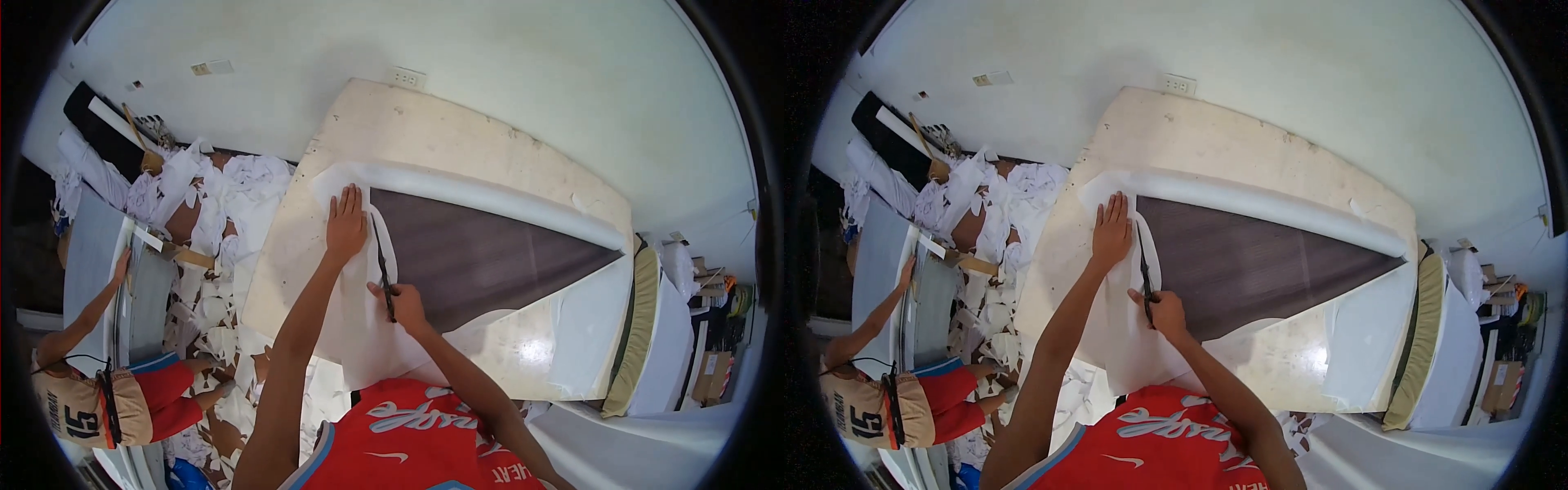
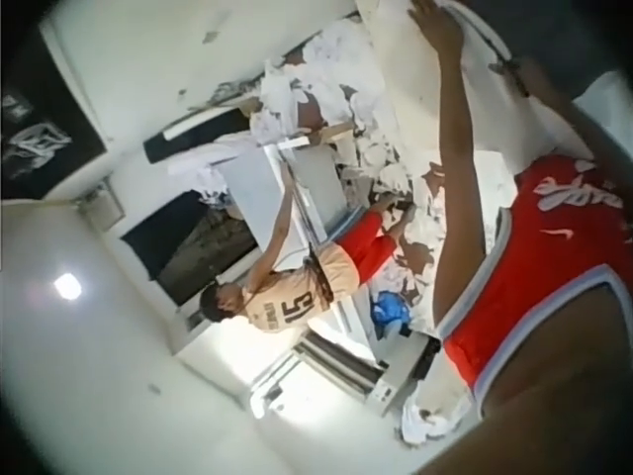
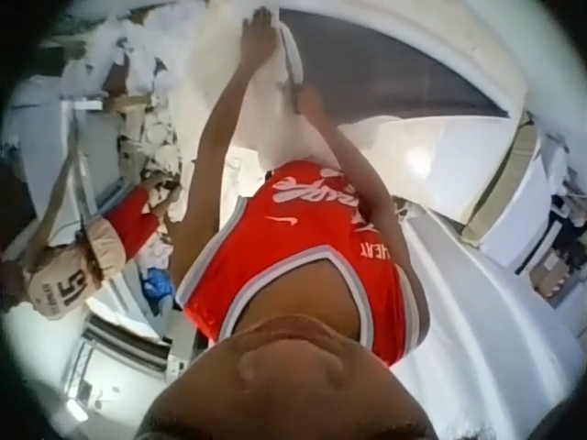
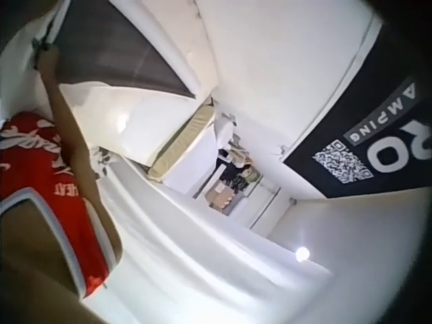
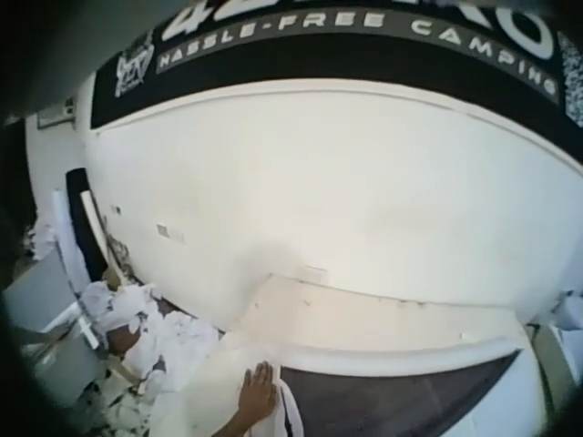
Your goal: Cutting material patterns using scissors on a production table.
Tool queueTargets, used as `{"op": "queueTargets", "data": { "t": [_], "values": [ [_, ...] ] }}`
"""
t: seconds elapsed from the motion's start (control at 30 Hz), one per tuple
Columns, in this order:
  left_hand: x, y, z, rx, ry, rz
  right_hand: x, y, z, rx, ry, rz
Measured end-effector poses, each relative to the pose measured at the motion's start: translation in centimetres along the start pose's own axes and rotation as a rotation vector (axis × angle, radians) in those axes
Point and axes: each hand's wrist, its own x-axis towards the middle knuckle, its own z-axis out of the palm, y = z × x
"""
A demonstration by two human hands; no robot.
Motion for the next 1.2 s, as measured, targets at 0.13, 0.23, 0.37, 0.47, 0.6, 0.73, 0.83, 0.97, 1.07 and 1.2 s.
{"op": "queueTargets", "data": {
  "t": [0.13, 0.23, 0.37, 0.47, 0.6, 0.73, 0.83, 0.97, 1.07, 1.2],
  "values": [
    [0.0, -0.3, -0.2, 0.013, -0.020, -0.025, 1.1, -1.3, 0.7, 0.012, -0.010, -0.034],
    [-0.2, -0.6, -0.3, 0.009, -0.033, -0.040, 1.8, -2.3, 1.5, -0.019, 0.022, 0.009],
    [0.0, 0.3, -1.1, 0.065, -0.013, -0.019, 2.9, -2.4, 1.9, 0.051, 0.036, -0.013],
    [4.2, 0.0, -3.3, -0.010, -0.373, -0.035, 3.3, -2.4, 1.8, 0.134, 0.054, 0.005],
    [6.2, -3.8, -1.8, -0.008, -0.073, 0.052, 2.0, -3.1, 3.2, 0.090, 0.043, -0.002],
    [5.5, -2.9, -0.5, 0.024, -0.173, 0.003, 2.6, -2.7, 2.9, 0.093, 0.062, 0.028],
    [5.1, -3.3, 0.4, 0.076, 0.083, 0.126, 3.6, -2.7, 2.9, 0.093, 0.083, 0.023],
    [5.5, -3.9, 1.1, -0.031, -0.042, 0.077, 5.4, -3.3, 3.4, 0.025, 0.116, -0.024],
    [5.2, -4.3, 1.1, -0.013, -0.099, 0.053, 5.9, -4.7, 3.9, 0.121, 0.097, 0.037],
    [5.6, -4.0, 1.2, -0.039, -0.141, 0.038, 7.8, -5.5, 3.9, 0.104, 0.136, -0.046]
  ]
}}
